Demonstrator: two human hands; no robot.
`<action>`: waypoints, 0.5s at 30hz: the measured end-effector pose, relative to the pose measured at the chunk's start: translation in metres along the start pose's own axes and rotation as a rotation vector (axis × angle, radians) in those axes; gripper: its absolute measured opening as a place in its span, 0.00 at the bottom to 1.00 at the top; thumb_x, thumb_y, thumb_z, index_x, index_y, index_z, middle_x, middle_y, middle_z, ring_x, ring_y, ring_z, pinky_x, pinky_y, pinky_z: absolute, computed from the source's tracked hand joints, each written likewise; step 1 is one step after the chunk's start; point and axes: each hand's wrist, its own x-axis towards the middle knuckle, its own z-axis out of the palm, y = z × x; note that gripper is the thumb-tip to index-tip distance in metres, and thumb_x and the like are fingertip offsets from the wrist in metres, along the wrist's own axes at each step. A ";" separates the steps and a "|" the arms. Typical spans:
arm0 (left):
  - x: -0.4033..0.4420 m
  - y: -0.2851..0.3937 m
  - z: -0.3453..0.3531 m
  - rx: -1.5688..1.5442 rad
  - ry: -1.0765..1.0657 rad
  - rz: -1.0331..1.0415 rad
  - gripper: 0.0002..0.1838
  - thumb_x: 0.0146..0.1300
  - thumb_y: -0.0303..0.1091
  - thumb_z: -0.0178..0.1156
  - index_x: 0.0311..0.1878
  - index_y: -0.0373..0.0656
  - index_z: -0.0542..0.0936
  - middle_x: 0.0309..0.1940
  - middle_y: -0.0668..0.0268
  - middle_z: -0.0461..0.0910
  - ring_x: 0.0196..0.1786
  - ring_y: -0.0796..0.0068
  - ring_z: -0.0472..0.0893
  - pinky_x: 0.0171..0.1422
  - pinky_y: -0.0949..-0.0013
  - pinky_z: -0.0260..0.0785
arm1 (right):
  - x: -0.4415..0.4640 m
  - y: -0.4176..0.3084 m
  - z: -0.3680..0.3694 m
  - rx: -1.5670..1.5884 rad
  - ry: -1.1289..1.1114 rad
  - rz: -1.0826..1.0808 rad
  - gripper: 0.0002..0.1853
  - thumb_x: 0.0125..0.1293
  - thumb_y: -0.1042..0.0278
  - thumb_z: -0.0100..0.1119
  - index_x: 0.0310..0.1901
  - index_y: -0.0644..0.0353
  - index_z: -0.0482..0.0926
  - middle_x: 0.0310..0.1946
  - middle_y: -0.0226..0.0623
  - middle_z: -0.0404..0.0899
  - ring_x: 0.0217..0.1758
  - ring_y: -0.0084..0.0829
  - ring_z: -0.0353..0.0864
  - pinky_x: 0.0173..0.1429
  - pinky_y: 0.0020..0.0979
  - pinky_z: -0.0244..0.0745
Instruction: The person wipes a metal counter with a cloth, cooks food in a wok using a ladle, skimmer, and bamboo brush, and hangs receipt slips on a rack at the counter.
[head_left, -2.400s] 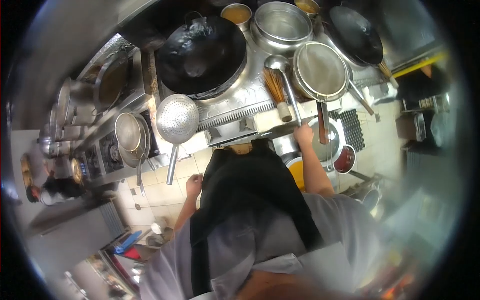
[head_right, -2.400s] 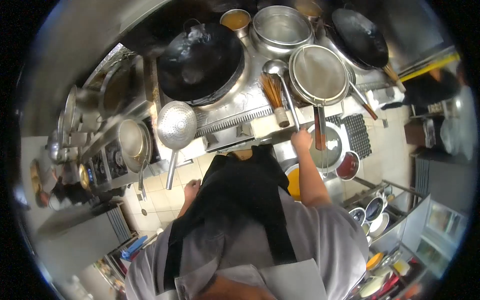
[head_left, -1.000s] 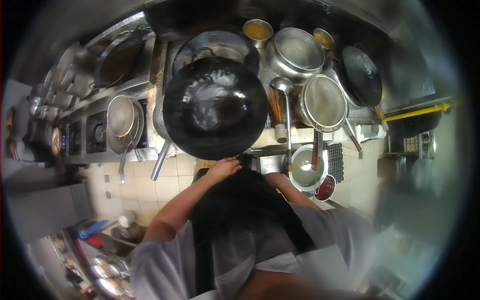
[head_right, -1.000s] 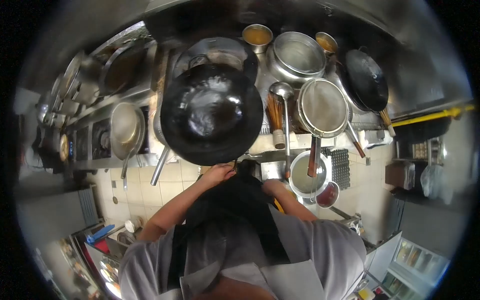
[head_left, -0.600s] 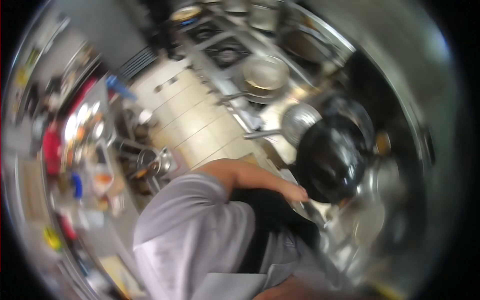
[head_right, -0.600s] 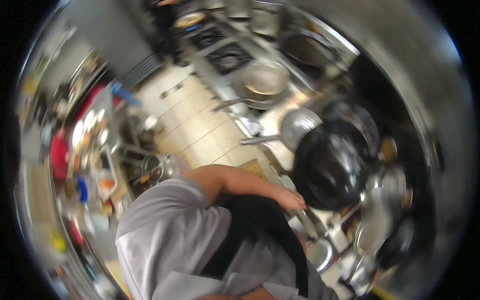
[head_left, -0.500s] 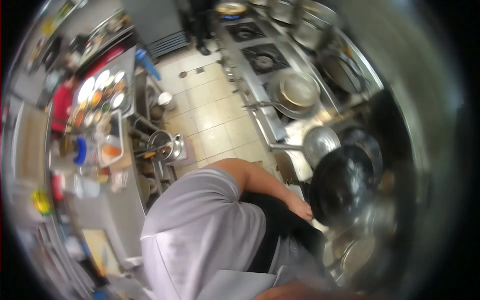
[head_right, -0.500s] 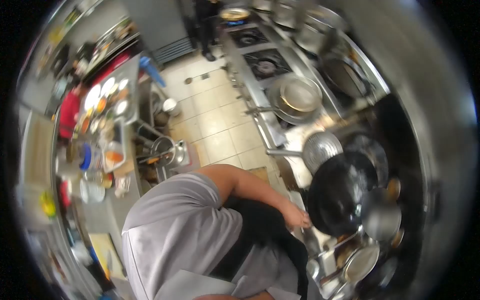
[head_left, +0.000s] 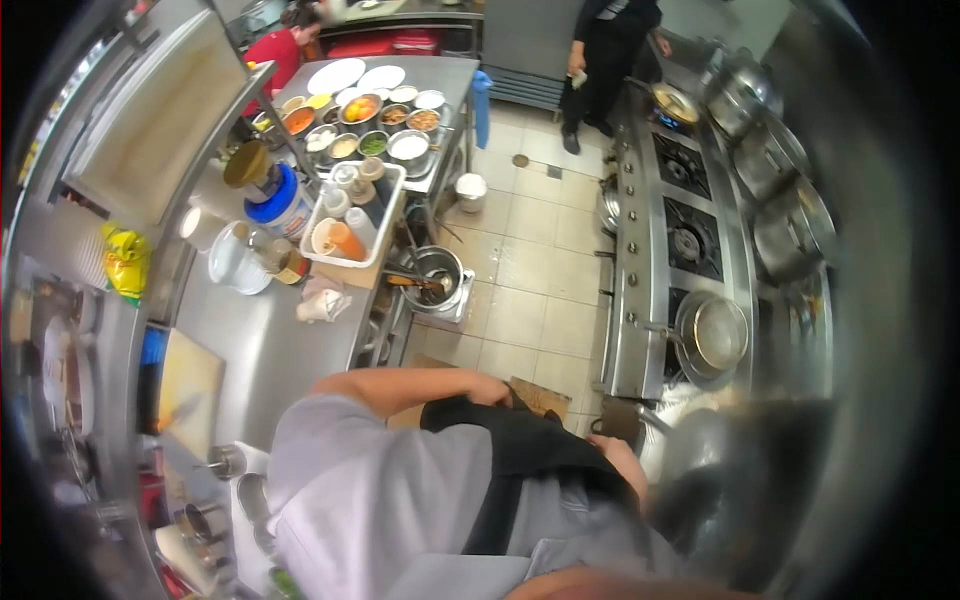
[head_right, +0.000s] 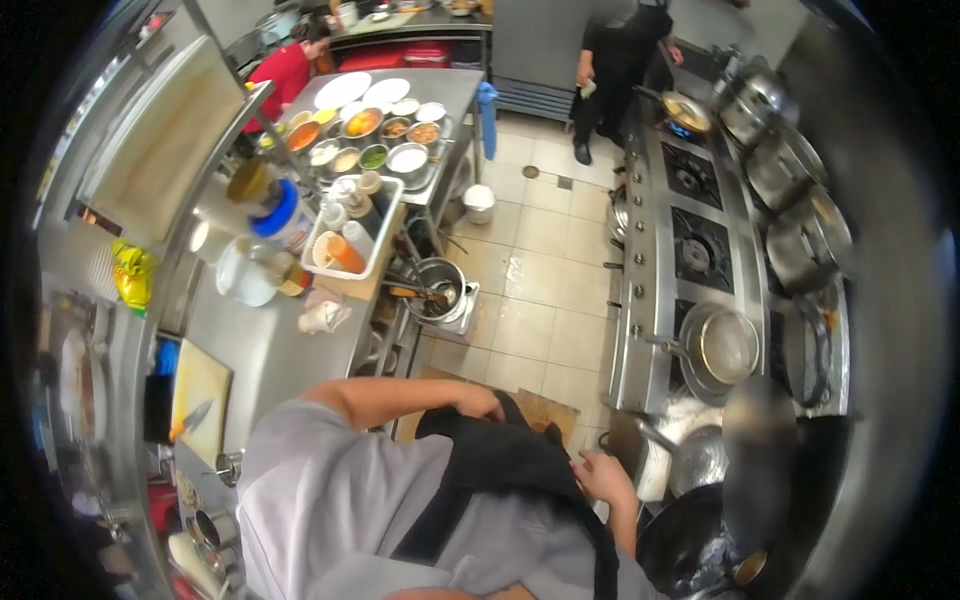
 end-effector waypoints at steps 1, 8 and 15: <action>-0.021 -0.004 0.004 -0.073 0.052 -0.113 0.23 0.61 0.41 0.66 0.59 0.43 0.84 0.48 0.50 0.87 0.51 0.49 0.85 0.57 0.53 0.75 | 0.013 -0.013 -0.014 0.012 -0.036 -0.020 0.27 0.68 0.51 0.64 0.55 0.70 0.82 0.40 0.56 0.86 0.48 0.54 0.86 0.54 0.45 0.79; -0.070 -0.006 0.012 -0.069 0.640 -0.419 0.25 0.67 0.52 0.65 0.60 0.45 0.84 0.51 0.50 0.87 0.54 0.48 0.85 0.61 0.55 0.76 | 0.137 -0.052 -0.062 -0.199 -0.162 -0.213 0.31 0.65 0.51 0.67 0.60 0.71 0.80 0.42 0.51 0.88 0.48 0.50 0.88 0.55 0.42 0.81; -0.061 -0.104 0.078 -0.500 0.906 -0.492 0.27 0.75 0.57 0.56 0.65 0.48 0.82 0.58 0.59 0.85 0.59 0.63 0.83 0.65 0.62 0.72 | 0.295 -0.046 -0.065 -0.301 -0.255 -0.381 0.30 0.68 0.50 0.64 0.64 0.64 0.79 0.48 0.51 0.88 0.53 0.51 0.87 0.59 0.43 0.80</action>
